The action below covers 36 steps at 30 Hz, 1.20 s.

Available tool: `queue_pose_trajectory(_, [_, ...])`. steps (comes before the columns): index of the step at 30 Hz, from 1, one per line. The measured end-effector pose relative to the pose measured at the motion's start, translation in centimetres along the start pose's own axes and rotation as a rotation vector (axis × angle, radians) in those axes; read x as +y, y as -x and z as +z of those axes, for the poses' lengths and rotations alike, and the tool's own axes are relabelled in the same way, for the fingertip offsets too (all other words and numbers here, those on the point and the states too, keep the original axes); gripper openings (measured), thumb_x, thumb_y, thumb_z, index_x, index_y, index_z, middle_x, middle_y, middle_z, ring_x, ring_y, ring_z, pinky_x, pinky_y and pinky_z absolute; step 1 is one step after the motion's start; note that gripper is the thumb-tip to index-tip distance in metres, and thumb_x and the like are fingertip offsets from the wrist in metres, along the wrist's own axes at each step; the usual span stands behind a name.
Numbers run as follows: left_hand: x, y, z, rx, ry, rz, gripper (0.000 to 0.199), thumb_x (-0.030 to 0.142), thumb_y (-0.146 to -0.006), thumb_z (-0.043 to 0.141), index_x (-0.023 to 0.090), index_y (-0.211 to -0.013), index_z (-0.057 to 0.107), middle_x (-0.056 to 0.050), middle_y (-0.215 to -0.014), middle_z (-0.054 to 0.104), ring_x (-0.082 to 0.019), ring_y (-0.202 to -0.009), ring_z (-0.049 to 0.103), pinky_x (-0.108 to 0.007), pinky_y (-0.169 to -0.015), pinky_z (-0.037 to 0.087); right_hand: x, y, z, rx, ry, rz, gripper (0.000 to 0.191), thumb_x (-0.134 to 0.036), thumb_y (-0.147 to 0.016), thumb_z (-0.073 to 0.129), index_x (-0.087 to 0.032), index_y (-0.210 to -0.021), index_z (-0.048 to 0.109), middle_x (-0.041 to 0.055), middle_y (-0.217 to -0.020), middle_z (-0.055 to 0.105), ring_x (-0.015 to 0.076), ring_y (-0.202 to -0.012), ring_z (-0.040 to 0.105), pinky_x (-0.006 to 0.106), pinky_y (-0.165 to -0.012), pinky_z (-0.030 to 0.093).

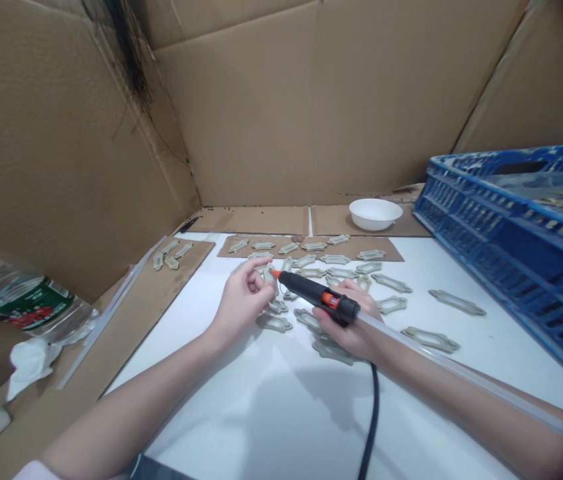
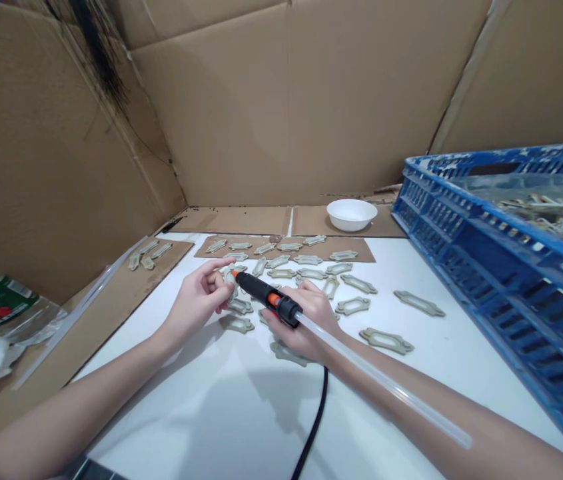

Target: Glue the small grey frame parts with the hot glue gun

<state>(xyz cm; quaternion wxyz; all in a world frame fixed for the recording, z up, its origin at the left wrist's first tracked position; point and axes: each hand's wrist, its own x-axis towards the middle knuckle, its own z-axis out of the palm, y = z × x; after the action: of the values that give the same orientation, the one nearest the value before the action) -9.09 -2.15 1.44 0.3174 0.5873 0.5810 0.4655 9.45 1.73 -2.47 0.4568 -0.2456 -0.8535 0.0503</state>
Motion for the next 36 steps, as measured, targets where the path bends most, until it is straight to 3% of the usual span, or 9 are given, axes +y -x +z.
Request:
queue_pose_trajectory(25, [-0.31, 0.01, -0.13, 0.074, -0.107, 0.067, 0.041, 0.019, -0.071, 0.05, 0.019, -0.112, 0.052, 0.006, -0.055, 0.043, -0.009, -0.05, 0.044, -0.02, -0.053, 0.037, -0.16, 0.42, 0.15, -0.001, 0.081, 0.015, 0.02, -0.027, -0.078, 0.049, -0.02, -0.063, 0.038, -0.004, -0.05, 0.043, 0.0106, -0.046, 0.037, 0.028, -0.055, 0.031])
queue_pose_trajectory(36, [-0.19, -0.36, -0.4, 0.174, 0.003, 0.132, 0.039, 0.026, -0.076, 0.051, 0.021, -0.115, 0.049, 0.005, -0.057, 0.043, -0.009, -0.053, 0.044, -0.021, -0.057, 0.037, 0.24, 0.12, 0.09, -0.015, 0.121, 0.082, 0.024, -0.03, -0.079, 0.048, -0.021, -0.059, 0.038, -0.0021, -0.05, 0.046, 0.0124, -0.047, 0.04, 0.028, -0.055, 0.034])
